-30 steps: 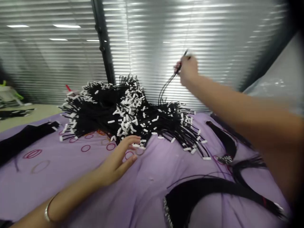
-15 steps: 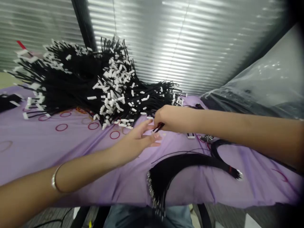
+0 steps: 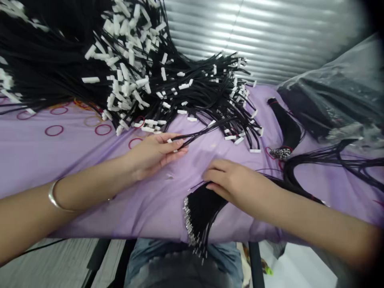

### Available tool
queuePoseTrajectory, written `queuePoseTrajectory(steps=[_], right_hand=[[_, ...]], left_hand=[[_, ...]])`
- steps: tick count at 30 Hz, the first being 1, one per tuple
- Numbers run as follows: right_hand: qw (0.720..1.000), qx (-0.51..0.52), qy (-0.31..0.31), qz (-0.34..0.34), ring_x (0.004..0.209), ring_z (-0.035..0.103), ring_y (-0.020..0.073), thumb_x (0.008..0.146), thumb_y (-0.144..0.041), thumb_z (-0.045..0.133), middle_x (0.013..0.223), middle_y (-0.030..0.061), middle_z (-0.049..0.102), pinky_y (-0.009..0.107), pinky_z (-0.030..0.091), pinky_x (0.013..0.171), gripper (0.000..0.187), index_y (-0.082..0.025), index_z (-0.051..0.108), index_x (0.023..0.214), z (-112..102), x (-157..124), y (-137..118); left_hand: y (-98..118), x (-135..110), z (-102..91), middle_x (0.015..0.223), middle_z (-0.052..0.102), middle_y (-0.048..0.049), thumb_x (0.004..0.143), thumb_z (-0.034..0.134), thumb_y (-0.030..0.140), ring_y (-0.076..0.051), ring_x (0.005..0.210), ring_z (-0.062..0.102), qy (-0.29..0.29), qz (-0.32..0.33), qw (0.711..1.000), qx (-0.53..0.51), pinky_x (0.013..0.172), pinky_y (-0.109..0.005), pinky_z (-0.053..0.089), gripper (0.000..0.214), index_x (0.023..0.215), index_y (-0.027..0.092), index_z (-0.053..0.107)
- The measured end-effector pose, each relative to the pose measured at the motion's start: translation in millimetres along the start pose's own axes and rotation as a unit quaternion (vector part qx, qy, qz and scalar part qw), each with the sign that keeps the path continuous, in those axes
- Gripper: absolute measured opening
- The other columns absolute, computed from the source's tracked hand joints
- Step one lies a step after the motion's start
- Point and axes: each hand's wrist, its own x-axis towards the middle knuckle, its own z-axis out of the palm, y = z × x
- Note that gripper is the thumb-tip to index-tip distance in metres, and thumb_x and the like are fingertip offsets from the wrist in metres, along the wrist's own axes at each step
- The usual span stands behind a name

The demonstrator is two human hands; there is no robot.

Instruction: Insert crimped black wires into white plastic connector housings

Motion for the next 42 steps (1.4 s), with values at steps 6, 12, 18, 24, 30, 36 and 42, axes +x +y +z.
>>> queuePoseTrajectory(steps=[6,12,18,24,30,36,42], right_hand=[[0.982,0.174,-0.066,-0.015,0.076,0.054,0.0133,0.086,-0.012,0.056,0.081,0.0022,0.060,0.026,0.042,0.071,0.008,-0.015,0.062,0.081,2,11,17],[0.974,0.217,-0.057,0.015,0.081,0.053,0.0137,0.086,-0.015,0.058,0.087,0.0032,0.059,0.027,0.041,0.075,0.002,-0.015,0.060,0.084,4,12,16],[0.971,0.234,-0.045,0.027,0.087,0.051,0.0136,0.088,-0.015,0.054,0.091,0.0031,0.055,0.027,0.040,0.080,0.006,-0.016,0.053,0.083,8,5,10],[0.971,0.231,0.001,0.061,0.078,0.053,0.0126,0.089,-0.016,0.054,0.082,0.0005,0.060,0.025,0.041,0.073,0.006,-0.016,0.054,0.083,9,0,9],[0.968,0.248,0.038,0.003,0.087,0.059,0.0126,0.090,-0.016,0.053,0.092,0.0034,0.066,0.024,0.044,0.078,0.012,-0.016,0.065,0.095,13,2,9],[0.975,0.220,0.031,0.001,0.080,0.056,0.0110,0.087,-0.013,0.054,0.085,0.0032,0.062,0.022,0.043,0.073,0.008,-0.013,0.062,0.084,5,7,-2],[0.971,0.216,0.059,0.078,0.053,0.044,0.0056,0.087,-0.018,0.052,0.062,-0.0055,0.053,0.019,0.033,0.050,0.010,-0.016,0.059,0.079,-14,9,-10]], left_hand=[[-3,7,-13.6,0.066,0.067,-0.0008,0.079,0.068,0.008,-0.009,0.053,0.063,-0.040,0.108,0.979,0.171,0.054,-0.016,0.053,0.011,0.089,0.013,0.069],[5,30,-22.6,0.066,0.065,-0.0019,0.075,0.070,0.007,-0.010,0.056,0.063,-0.030,0.144,0.968,0.204,0.060,-0.021,0.055,0.012,0.086,0.012,0.069],[7,14,-19.3,0.092,0.070,-0.0042,0.084,0.058,0.002,-0.008,0.083,0.064,-0.054,0.145,0.981,0.121,0.085,-0.019,0.051,0.014,0.094,0.005,0.067],[7,-1,-14.1,0.092,0.068,0.0001,0.091,0.056,0.013,-0.007,0.084,0.062,0.014,0.225,0.951,0.211,0.089,-0.022,0.047,0.019,0.107,0.005,0.064],[7,-12,-9.5,0.071,0.067,0.0003,0.082,0.068,0.015,-0.008,0.065,0.056,0.024,0.279,0.866,0.415,0.060,-0.015,0.044,0.008,0.086,0.011,0.073],[-5,-15,-9.2,0.070,0.071,-0.0028,0.079,0.069,0.010,-0.011,0.064,0.066,-0.059,0.132,0.947,0.286,0.064,-0.019,0.052,0.005,0.082,0.007,0.068],[-19,-21,-10.0,0.085,0.072,-0.0038,0.080,0.068,0.014,-0.012,0.075,0.069,-0.113,-0.009,0.986,0.124,0.072,-0.019,0.055,0.012,0.091,0.011,0.069]])
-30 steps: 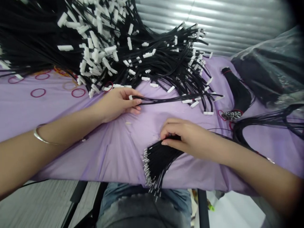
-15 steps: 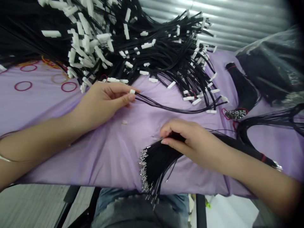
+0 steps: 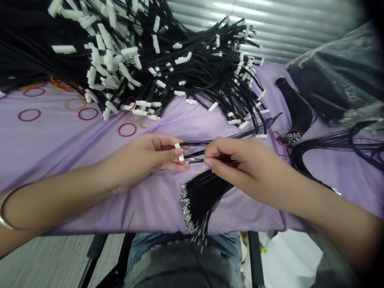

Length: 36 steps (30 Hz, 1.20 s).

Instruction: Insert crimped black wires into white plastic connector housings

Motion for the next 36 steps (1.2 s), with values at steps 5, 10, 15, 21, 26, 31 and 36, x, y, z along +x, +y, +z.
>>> queuePoseTrajectory(steps=[5,10,15,21,26,31,36], right_hand=[[0.999,0.044,0.021,0.015,0.057,0.049,0.0062,0.085,-0.016,0.054,0.065,-0.0049,0.059,0.019,0.037,0.052,0.013,-0.018,0.063,0.076,9,7,8],[0.998,0.021,0.053,0.008,0.051,0.048,0.0079,0.083,-0.017,0.057,0.059,-0.0038,0.057,0.023,0.035,0.046,0.015,-0.020,0.061,0.070,1,-2,10],[0.991,-0.058,0.109,-0.041,0.058,0.055,0.0095,0.086,-0.028,0.058,0.067,-0.0024,0.062,0.026,0.036,0.044,0.013,-0.025,0.065,0.076,-15,-17,3],[0.997,0.046,0.030,0.061,0.046,0.045,0.0070,0.078,-0.017,0.060,0.053,-0.0048,0.054,0.023,0.031,0.040,0.015,-0.020,0.062,0.064,9,-1,12],[0.990,0.096,0.028,0.097,0.047,0.045,0.0071,0.078,-0.018,0.059,0.053,-0.0045,0.055,0.022,0.029,0.039,0.014,-0.019,0.065,0.065,15,5,15],[0.992,0.083,0.053,0.082,0.046,0.043,0.0054,0.078,-0.014,0.060,0.053,-0.0052,0.054,0.022,0.026,0.039,0.014,-0.018,0.064,0.065,17,4,14],[0.991,0.064,0.100,0.065,0.050,0.049,0.0058,0.076,-0.011,0.061,0.056,-0.0047,0.058,0.020,0.032,0.044,0.013,-0.016,0.064,0.065,22,1,11]], left_hand=[[-4,-4,5.7,0.078,0.070,-0.0035,0.085,0.063,0.016,-0.010,0.074,0.067,-0.031,-0.016,0.999,0.019,0.073,-0.016,0.054,0.009,0.086,0.009,0.069],[0,-4,8.0,0.076,0.070,-0.0028,0.085,0.060,0.013,-0.010,0.072,0.065,-0.044,0.027,0.994,0.098,0.070,-0.016,0.053,0.011,0.085,0.010,0.070],[-3,-3,10.1,0.075,0.070,-0.0024,0.082,0.059,0.011,-0.017,0.074,0.067,-0.018,0.094,0.973,0.212,0.070,-0.023,0.054,0.014,0.076,0.015,0.072],[7,-2,17.5,0.069,0.068,0.0018,0.082,0.059,0.009,-0.014,0.068,0.066,-0.007,0.037,0.980,0.195,0.064,-0.019,0.050,0.017,0.084,0.016,0.074],[12,-3,17.9,0.067,0.069,-0.0015,0.083,0.059,0.007,-0.015,0.067,0.066,-0.009,0.025,0.984,0.177,0.063,-0.019,0.049,0.017,0.085,0.013,0.075],[10,-2,11.6,0.069,0.070,-0.0001,0.083,0.058,0.011,-0.013,0.069,0.068,-0.028,0.032,0.981,0.189,0.066,-0.018,0.050,0.015,0.086,0.010,0.072],[12,-2,9.1,0.069,0.067,0.0071,0.085,0.054,0.015,-0.006,0.069,0.065,-0.066,0.021,0.975,0.210,0.067,-0.010,0.047,0.016,0.086,0.008,0.068]])
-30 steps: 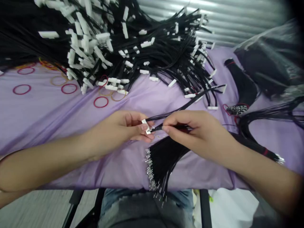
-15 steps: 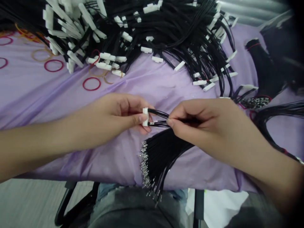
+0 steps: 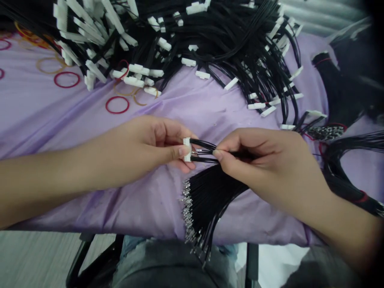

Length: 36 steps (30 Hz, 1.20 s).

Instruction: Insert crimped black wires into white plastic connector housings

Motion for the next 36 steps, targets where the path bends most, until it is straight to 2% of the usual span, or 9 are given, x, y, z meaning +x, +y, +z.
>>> queuePoseTrajectory(steps=[4,9,14,18,23,28,36], right_hand=[[0.999,-0.006,0.011,-0.037,0.050,0.048,0.0051,0.074,-0.008,0.061,0.055,-0.0048,0.056,0.019,0.035,0.046,0.013,-0.015,0.063,0.064,1.6,-2.8,-1.3],[0.996,-0.013,-0.021,-0.080,0.050,0.047,0.0045,0.071,-0.004,0.063,0.056,-0.0051,0.055,0.018,0.038,0.050,0.014,-0.015,0.062,0.064,0.5,-3.4,-0.6],[0.999,0.046,-0.027,-0.009,0.047,0.045,0.0035,0.076,-0.010,0.062,0.054,-0.0064,0.055,0.018,0.030,0.039,0.013,-0.017,0.063,0.064,-1.4,-0.9,0.6],[0.997,0.060,-0.039,0.025,0.045,0.043,0.0047,0.077,-0.012,0.061,0.052,-0.0057,0.053,0.019,0.029,0.037,0.015,-0.018,0.063,0.064,-2.4,1.8,0.6],[0.997,0.056,-0.045,0.033,0.047,0.045,0.0041,0.077,-0.013,0.060,0.053,-0.0057,0.056,0.017,0.030,0.039,0.015,-0.017,0.064,0.064,-3.3,2.7,1.1],[0.997,0.039,-0.053,0.041,0.047,0.044,0.0028,0.076,-0.011,0.058,0.051,-0.0064,0.054,0.014,0.031,0.041,0.017,-0.017,0.063,0.061,-4.7,2.8,-1.2],[0.997,0.025,-0.055,0.045,0.047,0.046,0.0020,0.076,-0.012,0.060,0.052,-0.0069,0.054,0.012,0.031,0.042,0.016,-0.017,0.064,0.062,-5.2,1.9,-0.2]], left_hand=[[-0.6,0.4,-1.0,0.074,0.070,0.0041,0.086,0.056,0.014,-0.007,0.070,0.065,-0.009,0.006,1.000,0.000,0.067,-0.010,0.049,0.013,0.087,0.010,0.067],[-4.8,1.6,-3.0,0.076,0.070,0.0030,0.085,0.057,0.015,-0.011,0.074,0.067,-0.008,0.002,1.000,-0.007,0.068,-0.013,0.052,0.010,0.081,0.012,0.066],[-2.2,1.1,-2.0,0.072,0.067,0.0047,0.087,0.056,0.013,-0.007,0.065,0.063,-0.015,0.008,1.000,0.014,0.063,-0.010,0.049,0.013,0.084,0.014,0.069],[2.9,-0.8,1.3,0.067,0.064,0.0041,0.088,0.053,0.008,-0.005,0.063,0.059,-0.010,0.005,1.000,0.006,0.060,-0.008,0.048,0.015,0.084,0.007,0.066],[4.1,-0.8,1.6,0.070,0.066,0.0030,0.088,0.051,0.005,-0.004,0.065,0.059,-0.021,-0.009,0.999,-0.025,0.061,-0.007,0.048,0.016,0.087,0.004,0.066],[3.4,-1.0,-0.1,0.065,0.065,0.0043,0.089,0.048,0.003,-0.002,0.063,0.060,-0.026,-0.021,0.997,-0.064,0.062,-0.006,0.047,0.023,0.075,0.007,0.066],[-2.2,1.8,-2.1,0.066,0.067,0.0043,0.087,0.053,0.005,-0.005,0.062,0.063,-0.027,-0.012,0.997,-0.070,0.061,-0.008,0.049,0.024,0.072,0.014,0.069]])
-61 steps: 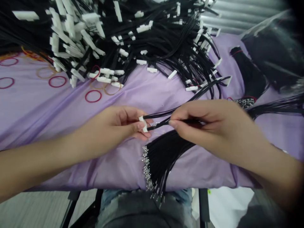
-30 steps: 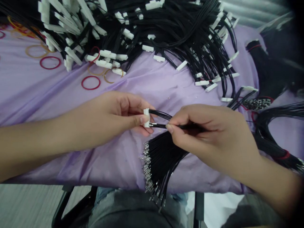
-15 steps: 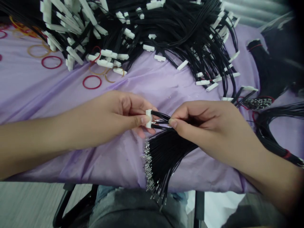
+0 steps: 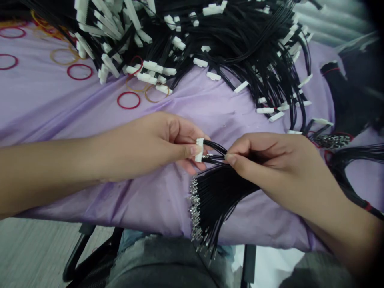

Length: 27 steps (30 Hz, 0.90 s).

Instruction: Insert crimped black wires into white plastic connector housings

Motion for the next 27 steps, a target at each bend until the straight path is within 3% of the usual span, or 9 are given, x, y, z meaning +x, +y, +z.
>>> queuePoseTrajectory(steps=[9,27], right_hand=[[1.000,-0.004,0.020,0.008,0.047,0.044,0.0025,0.076,-0.013,0.060,0.051,-0.0064,0.053,0.014,0.029,0.041,0.015,-0.017,0.064,0.062,2.4,0.1,-1.4],[1.000,-0.007,0.026,-0.010,0.047,0.045,0.0049,0.078,-0.012,0.059,0.053,-0.0054,0.054,0.018,0.030,0.042,0.015,-0.018,0.063,0.064,4.4,-1.3,-1.2]], left_hand=[[4.5,-2.3,1.9,0.063,0.067,0.0038,0.089,0.049,0.002,-0.002,0.061,0.062,0.008,-0.011,1.000,0.007,0.063,-0.008,0.048,0.023,0.073,0.006,0.065],[5.8,-0.5,3.5,0.067,0.068,0.0038,0.089,0.051,0.005,-0.002,0.065,0.061,0.000,-0.015,1.000,0.001,0.063,-0.006,0.047,0.020,0.077,0.007,0.067]])
